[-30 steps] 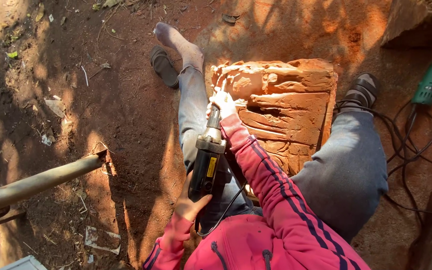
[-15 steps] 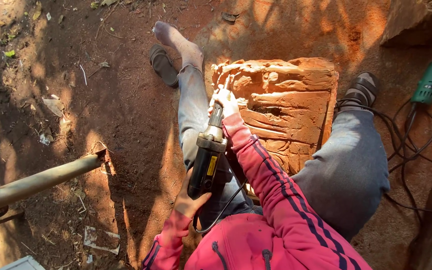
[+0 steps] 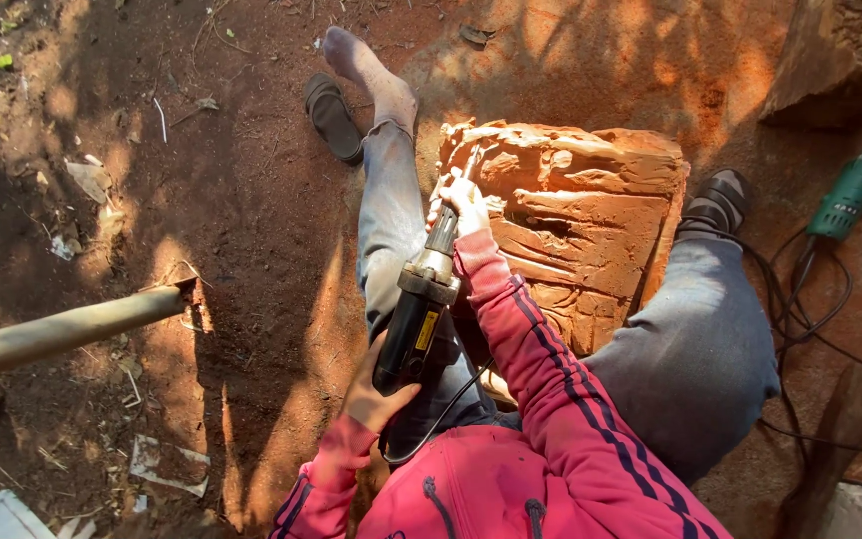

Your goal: The person carves a decorative pattern into a wooden block using a power tool.

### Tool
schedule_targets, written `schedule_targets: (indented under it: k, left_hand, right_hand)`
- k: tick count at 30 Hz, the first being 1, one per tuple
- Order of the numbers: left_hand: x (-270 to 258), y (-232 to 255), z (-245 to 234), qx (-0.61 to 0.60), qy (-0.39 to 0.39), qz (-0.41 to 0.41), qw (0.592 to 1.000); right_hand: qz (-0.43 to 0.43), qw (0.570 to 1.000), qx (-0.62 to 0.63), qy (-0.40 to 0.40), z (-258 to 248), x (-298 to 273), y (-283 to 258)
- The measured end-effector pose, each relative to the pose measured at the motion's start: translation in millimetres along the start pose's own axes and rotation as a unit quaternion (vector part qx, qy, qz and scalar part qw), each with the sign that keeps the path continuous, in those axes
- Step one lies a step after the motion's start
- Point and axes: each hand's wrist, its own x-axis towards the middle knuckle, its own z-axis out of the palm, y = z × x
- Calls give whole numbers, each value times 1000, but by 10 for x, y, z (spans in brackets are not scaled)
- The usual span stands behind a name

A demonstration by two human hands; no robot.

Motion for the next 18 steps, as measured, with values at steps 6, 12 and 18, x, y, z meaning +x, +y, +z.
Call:
schedule_targets:
  k: [6, 12, 18]
  left_hand:
    - [76, 250, 8, 126, -43, -196, 972]
    - [39, 404, -46, 111, -53, -207, 970]
    - [76, 237, 10, 80, -59, -209, 973]
  right_hand:
    - [6, 1000, -22, 6, -200, 82, -62]
    - [10, 999, -43, -5, -156, 3, -115]
    - [7, 999, -44, -7, -180, 111, 83]
